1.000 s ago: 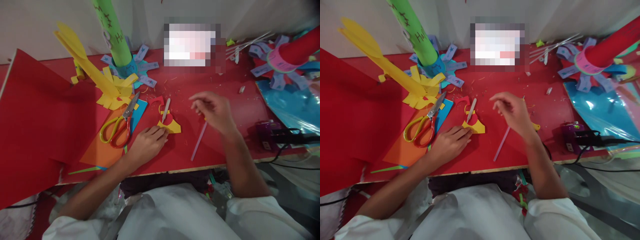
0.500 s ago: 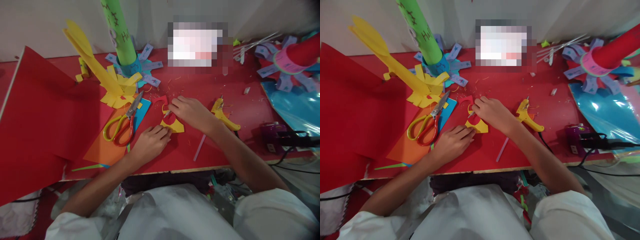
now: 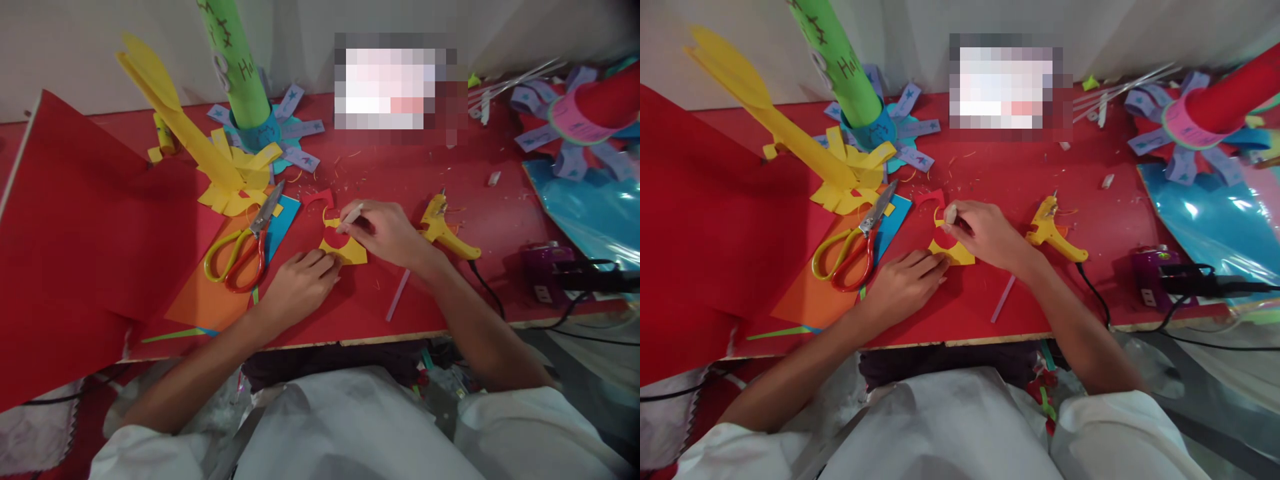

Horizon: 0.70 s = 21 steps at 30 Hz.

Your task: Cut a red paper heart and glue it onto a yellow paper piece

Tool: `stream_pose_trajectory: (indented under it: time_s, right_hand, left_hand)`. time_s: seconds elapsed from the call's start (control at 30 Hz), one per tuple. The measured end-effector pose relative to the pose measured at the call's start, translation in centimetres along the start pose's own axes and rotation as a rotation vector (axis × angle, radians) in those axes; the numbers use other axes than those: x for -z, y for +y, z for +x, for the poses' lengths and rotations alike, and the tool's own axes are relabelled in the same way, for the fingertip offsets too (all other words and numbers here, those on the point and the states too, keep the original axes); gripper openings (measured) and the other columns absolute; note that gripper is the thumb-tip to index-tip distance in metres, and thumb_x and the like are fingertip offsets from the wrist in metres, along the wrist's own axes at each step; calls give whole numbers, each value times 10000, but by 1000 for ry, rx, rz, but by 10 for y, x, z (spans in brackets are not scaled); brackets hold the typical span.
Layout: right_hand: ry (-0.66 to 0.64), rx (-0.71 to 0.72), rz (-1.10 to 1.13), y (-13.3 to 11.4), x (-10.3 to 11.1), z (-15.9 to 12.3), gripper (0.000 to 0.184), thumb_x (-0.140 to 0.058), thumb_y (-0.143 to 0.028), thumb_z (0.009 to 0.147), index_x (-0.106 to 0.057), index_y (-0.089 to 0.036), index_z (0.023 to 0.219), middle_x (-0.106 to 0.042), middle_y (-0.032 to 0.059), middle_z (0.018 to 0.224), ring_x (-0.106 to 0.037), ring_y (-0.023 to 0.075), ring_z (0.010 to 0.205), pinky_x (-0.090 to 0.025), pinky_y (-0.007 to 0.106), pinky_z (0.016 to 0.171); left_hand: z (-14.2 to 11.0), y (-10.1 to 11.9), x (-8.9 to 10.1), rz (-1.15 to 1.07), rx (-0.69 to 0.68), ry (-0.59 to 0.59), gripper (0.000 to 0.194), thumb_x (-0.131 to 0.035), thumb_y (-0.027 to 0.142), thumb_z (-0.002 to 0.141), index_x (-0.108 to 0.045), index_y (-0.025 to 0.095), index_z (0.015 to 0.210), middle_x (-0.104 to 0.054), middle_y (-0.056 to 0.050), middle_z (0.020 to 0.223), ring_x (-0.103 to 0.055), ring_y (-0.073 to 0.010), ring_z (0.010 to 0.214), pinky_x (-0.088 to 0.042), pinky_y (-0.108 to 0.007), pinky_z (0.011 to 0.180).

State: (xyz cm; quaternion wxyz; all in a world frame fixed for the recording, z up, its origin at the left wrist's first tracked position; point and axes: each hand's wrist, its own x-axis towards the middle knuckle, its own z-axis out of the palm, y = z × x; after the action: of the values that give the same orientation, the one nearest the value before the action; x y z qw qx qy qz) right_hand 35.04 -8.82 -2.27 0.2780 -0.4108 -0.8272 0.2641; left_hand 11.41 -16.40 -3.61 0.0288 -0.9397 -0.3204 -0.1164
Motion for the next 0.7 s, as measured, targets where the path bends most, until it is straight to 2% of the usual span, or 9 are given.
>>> stream_pose_trajectory:
  time_s: [0.13, 0.53, 0.7]
  right_hand:
    - [-27, -21, -23, 6, -11, 2, 177, -573, -304, 1087, -637, -246, 931, -796, 67, 1025, -730, 242, 936, -522, 376, 870]
    - [-62, -13, -44, 2, -12, 1, 160, -552, -330, 1092, -619, -244, 975, -786, 86, 1043, -728, 257, 980, -507, 368, 902]
    - [-64, -10, -37, 2, -10, 1, 190, -561, -350, 1092, -631, -238, 956, -765, 77, 982, -709, 245, 924, -496, 359, 871]
  left_hand:
    - [0, 0, 0, -18, 3, -3, 216, -605, 238, 1127, -732, 121, 1256, -786, -80, 1207, -716, -226, 1070, -582, -381, 839]
    - [0, 0, 0, -25, 9, 2, 213, -606, 229, 1124, -723, 117, 1263, -781, -79, 1209, -706, -224, 1063, -565, -379, 843]
    - [0, 1, 0, -14, 12, -2, 214, -620, 228, 1119, -718, 120, 1276, -782, -75, 1218, -705, -222, 1058, -565, -379, 838]
